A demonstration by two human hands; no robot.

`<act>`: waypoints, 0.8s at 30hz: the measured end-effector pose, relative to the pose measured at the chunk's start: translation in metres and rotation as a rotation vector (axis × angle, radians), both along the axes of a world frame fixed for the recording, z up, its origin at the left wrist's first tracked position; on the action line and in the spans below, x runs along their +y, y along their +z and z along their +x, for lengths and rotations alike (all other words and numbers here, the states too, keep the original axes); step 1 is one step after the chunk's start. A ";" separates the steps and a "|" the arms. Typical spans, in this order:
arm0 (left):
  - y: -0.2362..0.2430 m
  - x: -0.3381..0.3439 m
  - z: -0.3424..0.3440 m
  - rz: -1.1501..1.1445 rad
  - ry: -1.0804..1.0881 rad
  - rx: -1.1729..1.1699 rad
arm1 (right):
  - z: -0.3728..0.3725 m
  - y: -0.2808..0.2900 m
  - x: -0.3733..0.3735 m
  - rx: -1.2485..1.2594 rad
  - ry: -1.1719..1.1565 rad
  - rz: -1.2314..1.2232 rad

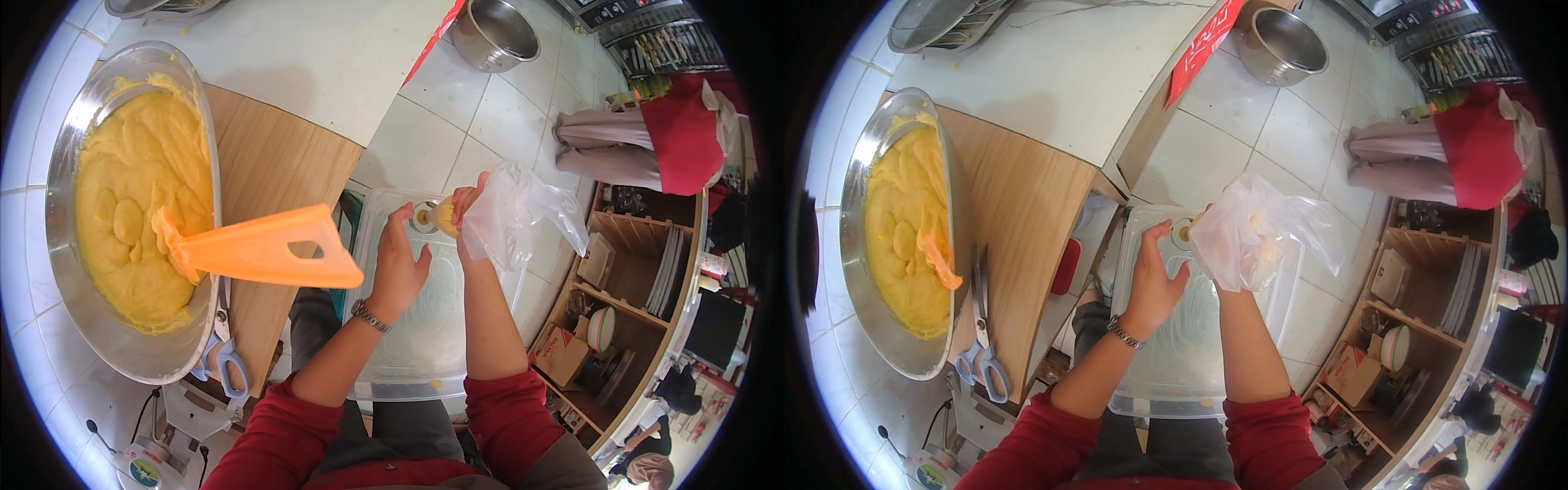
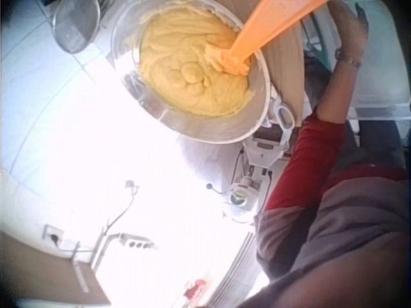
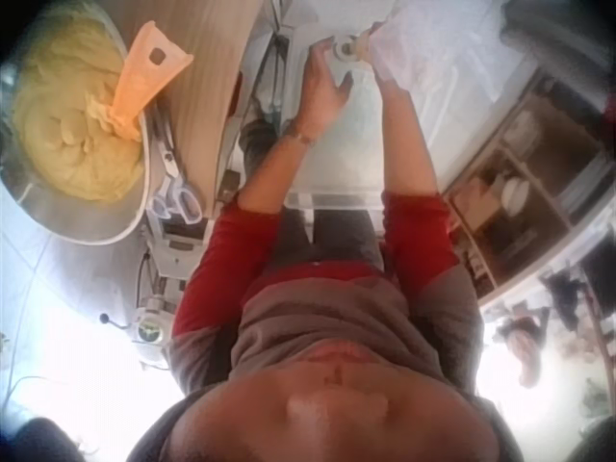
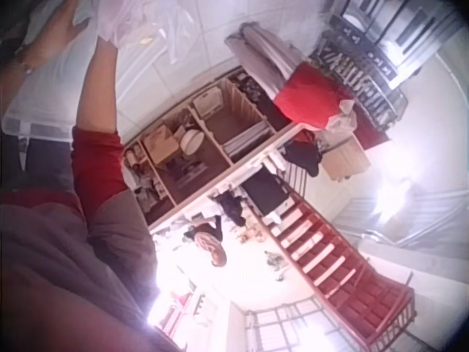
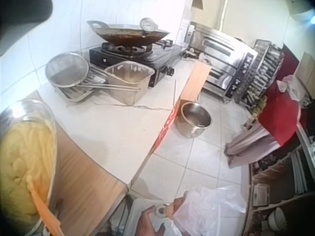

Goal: The person pipes portions of yellow dough from a plastic pastry bag onto a clear plastic tray lid, refill the bag from a large metal bowl using a spatula, and then continues piping dough onto the lid.

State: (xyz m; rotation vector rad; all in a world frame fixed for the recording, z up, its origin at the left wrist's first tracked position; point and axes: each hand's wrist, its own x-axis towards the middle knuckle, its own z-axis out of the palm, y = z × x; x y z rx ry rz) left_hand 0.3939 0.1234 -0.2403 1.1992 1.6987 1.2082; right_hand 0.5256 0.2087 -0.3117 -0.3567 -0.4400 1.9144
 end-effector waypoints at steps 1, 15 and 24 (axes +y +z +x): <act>0.001 0.001 -0.001 -0.002 0.004 0.002 | 0.000 0.000 -0.001 0.019 0.026 0.026; -0.001 0.012 0.001 -0.034 0.071 -0.013 | 0.015 -0.019 -0.003 -0.026 -0.008 -0.002; -0.004 0.014 -0.003 -0.057 0.076 0.003 | -0.024 0.046 -0.002 -0.523 -0.081 -0.122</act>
